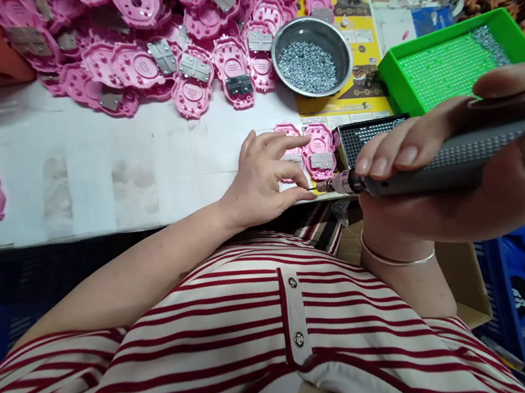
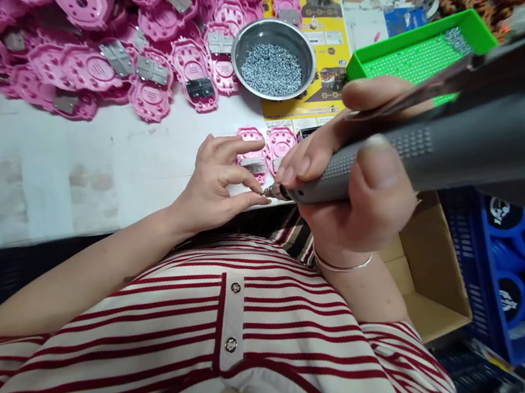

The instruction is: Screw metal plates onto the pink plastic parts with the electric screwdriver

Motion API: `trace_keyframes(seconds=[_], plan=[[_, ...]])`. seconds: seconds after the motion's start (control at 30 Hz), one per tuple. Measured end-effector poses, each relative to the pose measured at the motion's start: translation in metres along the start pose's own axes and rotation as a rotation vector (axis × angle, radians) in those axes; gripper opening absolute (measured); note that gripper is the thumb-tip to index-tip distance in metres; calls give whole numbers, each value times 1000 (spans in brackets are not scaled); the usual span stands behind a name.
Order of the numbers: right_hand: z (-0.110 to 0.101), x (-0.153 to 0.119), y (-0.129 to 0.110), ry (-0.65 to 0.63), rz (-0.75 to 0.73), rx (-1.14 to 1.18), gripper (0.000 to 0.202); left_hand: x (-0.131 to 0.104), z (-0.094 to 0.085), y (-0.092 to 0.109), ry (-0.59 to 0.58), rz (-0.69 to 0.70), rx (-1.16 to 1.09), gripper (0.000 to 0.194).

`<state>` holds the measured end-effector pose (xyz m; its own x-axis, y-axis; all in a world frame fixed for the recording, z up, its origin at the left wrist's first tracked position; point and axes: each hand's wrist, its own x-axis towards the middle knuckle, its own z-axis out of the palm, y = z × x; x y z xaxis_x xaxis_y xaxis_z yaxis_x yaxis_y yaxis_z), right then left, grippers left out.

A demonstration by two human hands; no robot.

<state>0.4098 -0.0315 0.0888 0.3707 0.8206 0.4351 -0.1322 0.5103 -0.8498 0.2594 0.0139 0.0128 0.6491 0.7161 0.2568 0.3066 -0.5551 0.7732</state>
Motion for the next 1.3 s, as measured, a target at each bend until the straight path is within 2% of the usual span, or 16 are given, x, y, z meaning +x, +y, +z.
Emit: trace_keyframes(seconds=[0.1, 0.3, 0.37, 0.43, 0.5, 0.63, 0.73, 0.9, 1.03, 1.13, 1.3], plan=[[8, 0, 2, 7, -182, 36, 15, 1, 1, -2, -17, -17, 11, 10], [11, 1, 4, -8, -174, -69, 14, 4, -1, -6, -46, -33, 50, 15], [11, 1, 8, -9, -158, -24, 15, 4, -2, -8, -52, -63, 127, 31], [12, 1, 12, -5, -173, 36, 17, 5, -3, -11, -47, -112, 226, 58], [15, 2, 18, 5, -200, 43, 16, 6, -5, -14, -61, -159, 298, 68], [22, 4, 32, 73, -216, -187, 16, 11, -9, -14, -134, -230, 313, 49], [23, 5, 45, 53, -243, -296, 19, 16, -12, -9, -162, -274, 295, 44], [18, 6, 64, 62, -292, -347, 30, 20, -15, -5, -184, -303, 285, 43], [16, 8, 72, 39, -261, -365, 41, 20, -15, -5, -187, -306, 277, 40], [18, 8, 75, 13, -246, -320, 42, 20, -16, -5, -195, -307, 273, 39], [21, 5, 73, 61, -224, -300, 35, 20, -14, -6, -184, -294, 269, 38]])
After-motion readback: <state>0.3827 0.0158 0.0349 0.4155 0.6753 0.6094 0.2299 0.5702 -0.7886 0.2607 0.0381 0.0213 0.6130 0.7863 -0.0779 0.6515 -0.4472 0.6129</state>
